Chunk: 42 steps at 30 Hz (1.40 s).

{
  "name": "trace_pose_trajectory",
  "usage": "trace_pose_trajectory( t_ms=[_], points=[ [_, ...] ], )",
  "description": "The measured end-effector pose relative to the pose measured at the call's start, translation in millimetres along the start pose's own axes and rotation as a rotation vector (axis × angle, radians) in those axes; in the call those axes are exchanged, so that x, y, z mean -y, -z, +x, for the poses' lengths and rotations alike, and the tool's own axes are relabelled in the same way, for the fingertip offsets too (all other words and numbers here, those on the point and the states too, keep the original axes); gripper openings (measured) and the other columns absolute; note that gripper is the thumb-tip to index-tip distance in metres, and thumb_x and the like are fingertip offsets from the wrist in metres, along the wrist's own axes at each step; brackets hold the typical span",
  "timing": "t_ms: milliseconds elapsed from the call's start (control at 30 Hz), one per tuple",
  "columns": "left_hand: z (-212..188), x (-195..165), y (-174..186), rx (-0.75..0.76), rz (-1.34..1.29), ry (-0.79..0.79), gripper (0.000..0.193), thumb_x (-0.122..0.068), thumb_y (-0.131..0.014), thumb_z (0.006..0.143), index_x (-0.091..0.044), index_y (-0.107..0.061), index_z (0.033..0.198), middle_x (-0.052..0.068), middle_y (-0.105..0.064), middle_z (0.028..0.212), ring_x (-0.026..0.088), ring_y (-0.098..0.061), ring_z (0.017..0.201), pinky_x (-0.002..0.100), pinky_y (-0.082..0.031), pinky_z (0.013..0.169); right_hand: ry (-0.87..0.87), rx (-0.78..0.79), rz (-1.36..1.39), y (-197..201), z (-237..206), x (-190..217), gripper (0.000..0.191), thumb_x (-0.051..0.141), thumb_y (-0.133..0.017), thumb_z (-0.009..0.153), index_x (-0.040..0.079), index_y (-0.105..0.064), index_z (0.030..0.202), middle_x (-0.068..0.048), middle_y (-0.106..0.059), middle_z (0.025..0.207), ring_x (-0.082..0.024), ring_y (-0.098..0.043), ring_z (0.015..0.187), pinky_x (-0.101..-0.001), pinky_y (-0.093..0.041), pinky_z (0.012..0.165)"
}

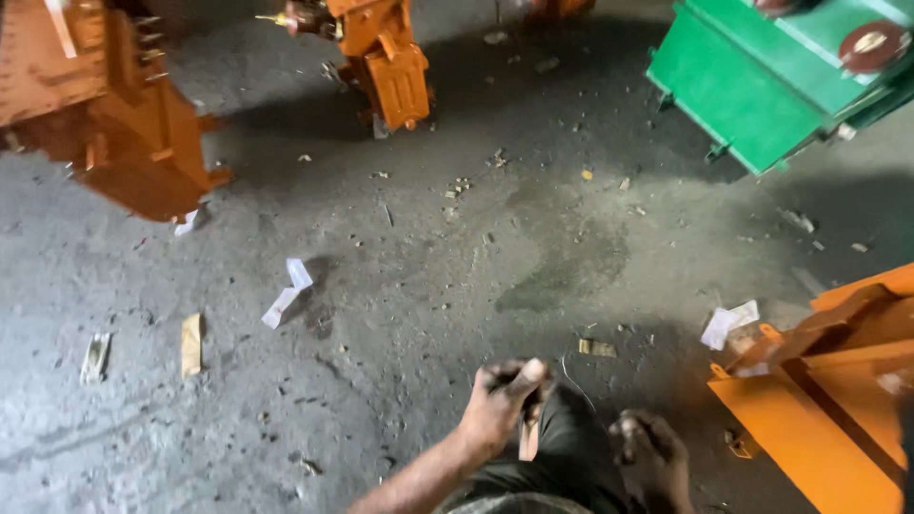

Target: The person sorts small metal parts from plastic bags into a metal bowl, then walks to a machine and uses a wrench to tighten bolts on its side. The person continues to adjust and tighten fasteners on the machine.

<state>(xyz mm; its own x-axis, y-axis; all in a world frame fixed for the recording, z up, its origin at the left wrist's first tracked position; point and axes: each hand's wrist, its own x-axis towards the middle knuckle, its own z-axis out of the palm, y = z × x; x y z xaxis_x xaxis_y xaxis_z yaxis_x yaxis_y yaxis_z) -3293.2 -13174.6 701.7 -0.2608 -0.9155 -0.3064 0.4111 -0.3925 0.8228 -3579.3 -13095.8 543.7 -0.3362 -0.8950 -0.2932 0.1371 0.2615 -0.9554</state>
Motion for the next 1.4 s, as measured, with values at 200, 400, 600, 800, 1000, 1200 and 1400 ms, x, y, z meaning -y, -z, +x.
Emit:
trace_pose_trajectory(
  t_ms=[200, 400, 600, 800, 1000, 1200, 1400],
  points=[
    [276, -98, -2, 0.106, 0.098, 0.062, 0.034, -0.031, -0.065, 0.102, 0.002, -0.069, 0.095, 0.004, -0.064, 0.068, 0.013, -0.058, 0.052, 0.028, -0.046, 0.046, -0.161, -0.131, -0.080, -56, 251, 53, 0.024, 0.017, -0.064, 0.097, 0.002, -0.072, 0.115, -0.007, -0.074, 0.094, -0.011, -0.058, 0.069, -0.0319, -0.052, 0.060],
    [510, -171, 10, -0.182, -0.208, 0.133, 0.024, -0.020, -0.070, 0.095, 0.004, -0.070, 0.094, 0.009, -0.069, 0.070, 0.017, -0.063, 0.056, 0.031, -0.049, 0.049, -0.216, -0.027, -0.105, -168, 544, 172, 0.024, 0.019, -0.066, 0.098, 0.002, -0.071, 0.115, -0.008, -0.074, 0.093, -0.014, -0.063, 0.077, -0.0335, -0.054, 0.063],
    [667, -212, 84, -0.483, -0.214, 0.067, 0.028, -0.021, -0.072, 0.093, 0.007, -0.073, 0.094, 0.008, -0.063, 0.067, 0.016, -0.055, 0.050, 0.032, -0.042, 0.044, 0.207, 0.405, -0.347, -296, 789, 279, 0.022, 0.017, -0.067, 0.095, 0.004, -0.071, 0.112, -0.006, -0.078, 0.090, -0.013, -0.069, 0.068, -0.0313, -0.057, 0.052],
    [949, -303, 140, -0.427, -0.394, -0.052, 0.035, -0.029, -0.065, 0.100, 0.005, -0.065, 0.093, 0.005, -0.059, 0.068, 0.013, -0.052, 0.050, 0.028, -0.043, 0.045, 0.093, 0.481, -0.489, -434, 1008, 320, 0.021, 0.019, -0.065, 0.098, 0.005, -0.071, 0.113, -0.007, -0.076, 0.088, -0.014, -0.067, 0.062, -0.0303, -0.057, 0.054],
    [1252, -489, 138, -0.225, -0.539, 0.054, 0.028, -0.021, -0.068, 0.095, 0.002, -0.068, 0.112, 0.006, -0.063, 0.083, 0.014, -0.059, 0.065, 0.031, -0.048, 0.056, -0.136, 0.321, -0.382, -502, 1216, 345, 0.023, 0.015, -0.065, 0.097, 0.002, -0.074, 0.113, -0.009, -0.078, 0.087, -0.013, -0.060, 0.062, -0.0315, -0.055, 0.053],
    [1512, -654, 154, 0.008, -0.530, -0.115, 0.024, -0.013, -0.064, 0.098, 0.003, -0.066, 0.116, 0.010, -0.068, 0.094, 0.018, -0.066, 0.076, 0.035, -0.057, 0.067, -0.023, 0.065, -0.323, -573, 1426, 383, 0.024, 0.010, -0.061, 0.090, 0.000, -0.071, 0.109, -0.007, -0.075, 0.092, -0.011, -0.068, 0.075, -0.0317, -0.058, 0.055],
    [1756, -774, 195, 0.059, -0.604, -0.030, 0.021, -0.015, -0.064, 0.103, 0.003, -0.067, 0.115, 0.008, -0.067, 0.091, 0.016, -0.063, 0.073, 0.033, -0.055, 0.064, -0.101, -0.073, -0.288, -720, 1645, 466, 0.021, 0.015, -0.062, 0.099, -0.001, -0.071, 0.110, -0.009, -0.070, 0.089, -0.012, -0.056, 0.067, -0.0321, -0.055, 0.056]
  ],
)
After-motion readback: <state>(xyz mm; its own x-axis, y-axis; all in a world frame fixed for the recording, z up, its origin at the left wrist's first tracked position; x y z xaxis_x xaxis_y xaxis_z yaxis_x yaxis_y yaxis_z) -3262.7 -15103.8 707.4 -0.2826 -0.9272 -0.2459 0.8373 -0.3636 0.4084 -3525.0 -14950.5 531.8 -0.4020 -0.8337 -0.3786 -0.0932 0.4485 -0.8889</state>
